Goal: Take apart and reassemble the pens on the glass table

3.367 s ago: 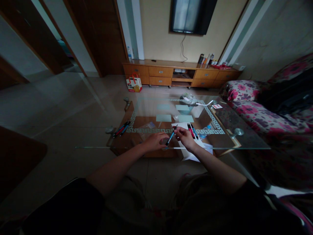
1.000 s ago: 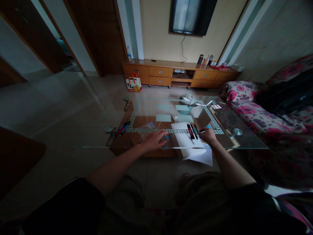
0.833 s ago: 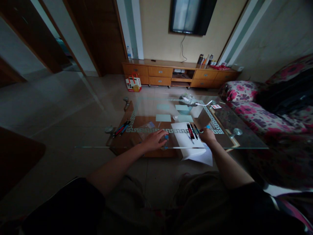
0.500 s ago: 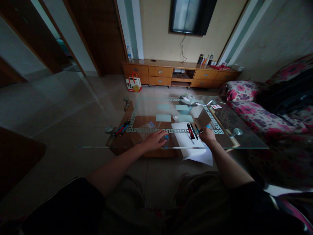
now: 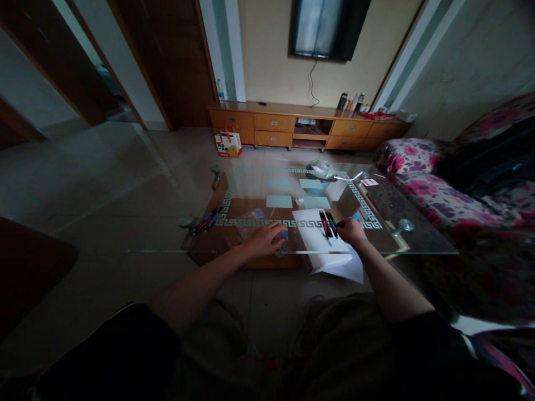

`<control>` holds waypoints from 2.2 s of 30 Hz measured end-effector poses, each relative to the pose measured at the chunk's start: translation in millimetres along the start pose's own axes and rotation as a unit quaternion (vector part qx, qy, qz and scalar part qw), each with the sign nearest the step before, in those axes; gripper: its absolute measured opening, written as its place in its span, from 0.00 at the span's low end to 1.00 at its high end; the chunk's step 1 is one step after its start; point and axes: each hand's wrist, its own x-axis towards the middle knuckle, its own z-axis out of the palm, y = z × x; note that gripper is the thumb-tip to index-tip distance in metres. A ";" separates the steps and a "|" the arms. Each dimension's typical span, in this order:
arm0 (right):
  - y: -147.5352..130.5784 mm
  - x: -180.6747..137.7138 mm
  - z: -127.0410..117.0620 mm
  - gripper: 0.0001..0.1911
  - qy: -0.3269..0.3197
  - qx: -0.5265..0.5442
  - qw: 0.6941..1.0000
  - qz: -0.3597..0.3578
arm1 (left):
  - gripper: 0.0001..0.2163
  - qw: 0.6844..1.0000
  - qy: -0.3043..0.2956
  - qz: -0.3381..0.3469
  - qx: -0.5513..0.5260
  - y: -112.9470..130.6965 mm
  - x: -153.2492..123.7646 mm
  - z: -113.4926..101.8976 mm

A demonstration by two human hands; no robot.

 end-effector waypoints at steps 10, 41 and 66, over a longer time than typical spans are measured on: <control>-4.5 -1.1 -0.2 0.11 -0.005 0.012 1.000 -0.002 | 0.12 1.000 -0.007 0.003 0.000 1.0 0.4 -1.2; -8.7 -0.9 5.1 0.15 -0.010 0.037 0.999 -0.004 | 0.11 1.000 -0.004 0.014 0.016 -0.2 0.3 0.2; -10.7 -3.6 2.8 0.17 -0.039 0.047 0.998 0.009 | 0.10 0.995 0.053 -0.057 0.061 -21.1 0.7 -7.4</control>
